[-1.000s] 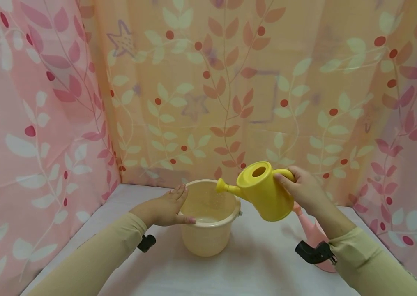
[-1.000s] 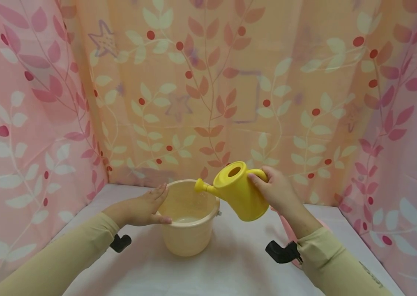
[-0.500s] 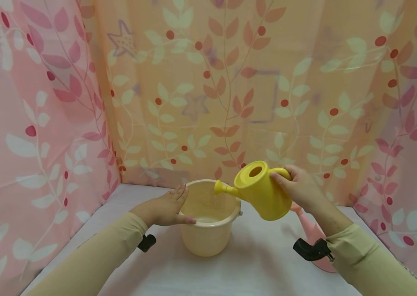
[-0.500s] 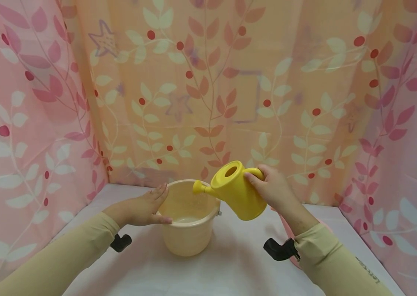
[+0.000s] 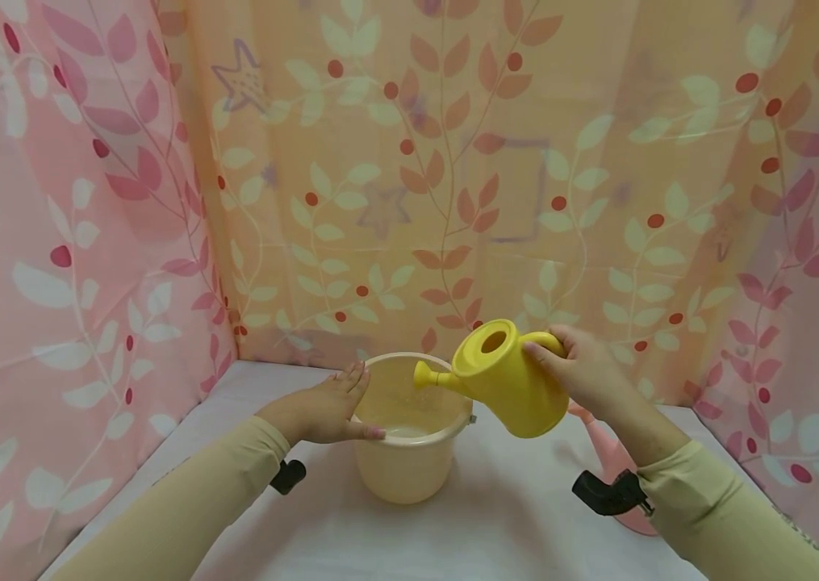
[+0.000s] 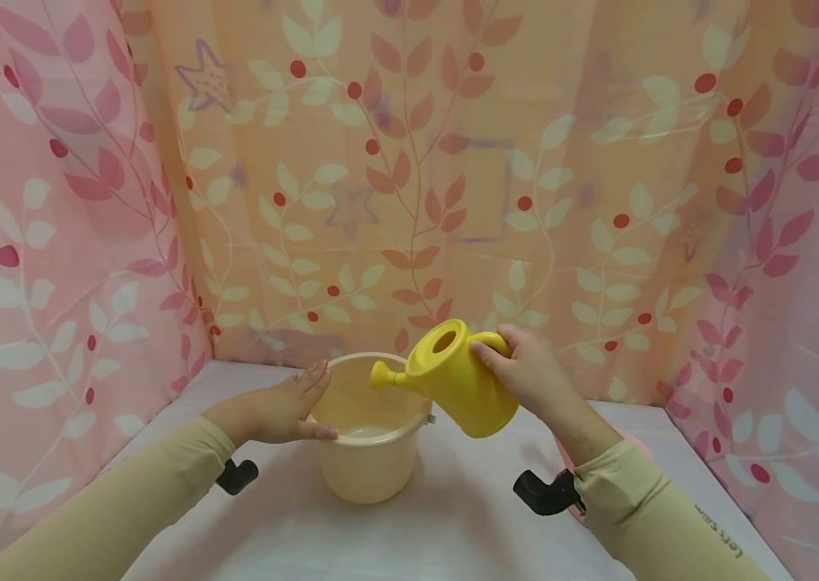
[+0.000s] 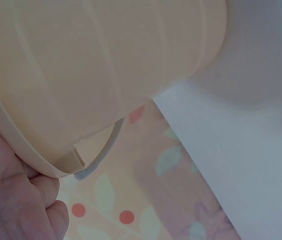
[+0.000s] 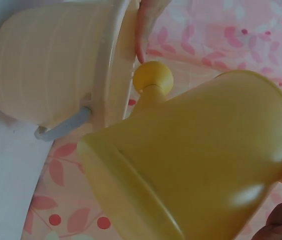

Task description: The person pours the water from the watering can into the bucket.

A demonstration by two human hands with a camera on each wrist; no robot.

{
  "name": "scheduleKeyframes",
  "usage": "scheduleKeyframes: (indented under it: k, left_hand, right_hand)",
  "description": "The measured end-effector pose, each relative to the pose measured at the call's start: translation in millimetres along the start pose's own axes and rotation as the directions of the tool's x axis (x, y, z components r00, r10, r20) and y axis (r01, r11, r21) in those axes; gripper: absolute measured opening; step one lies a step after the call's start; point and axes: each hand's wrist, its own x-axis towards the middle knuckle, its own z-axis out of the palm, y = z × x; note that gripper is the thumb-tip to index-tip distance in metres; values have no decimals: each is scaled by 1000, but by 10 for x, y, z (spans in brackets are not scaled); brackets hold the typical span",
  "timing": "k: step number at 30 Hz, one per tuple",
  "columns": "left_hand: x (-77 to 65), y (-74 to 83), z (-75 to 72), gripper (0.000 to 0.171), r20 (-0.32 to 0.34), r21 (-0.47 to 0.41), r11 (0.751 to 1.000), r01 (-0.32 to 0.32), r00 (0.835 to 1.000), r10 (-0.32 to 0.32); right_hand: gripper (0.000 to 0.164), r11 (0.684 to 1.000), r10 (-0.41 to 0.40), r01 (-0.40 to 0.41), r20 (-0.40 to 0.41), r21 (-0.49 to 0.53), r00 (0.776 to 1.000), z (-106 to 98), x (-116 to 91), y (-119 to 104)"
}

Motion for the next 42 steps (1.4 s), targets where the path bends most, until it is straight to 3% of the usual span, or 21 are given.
scheduleKeyframes:
  k: [19,42]
  left_hand:
    - [32,13,-31,105,-2,2,1000,-9,1000,9]
    - [17,-25,31,107,-21,-2,1000,-7,1000,7]
  right_hand:
    - [42,999,-6,6,-9,-53,1000,-47,-11,-51]
    - [41,999,-12,12,-1,-36,1000,-38,25,-37]
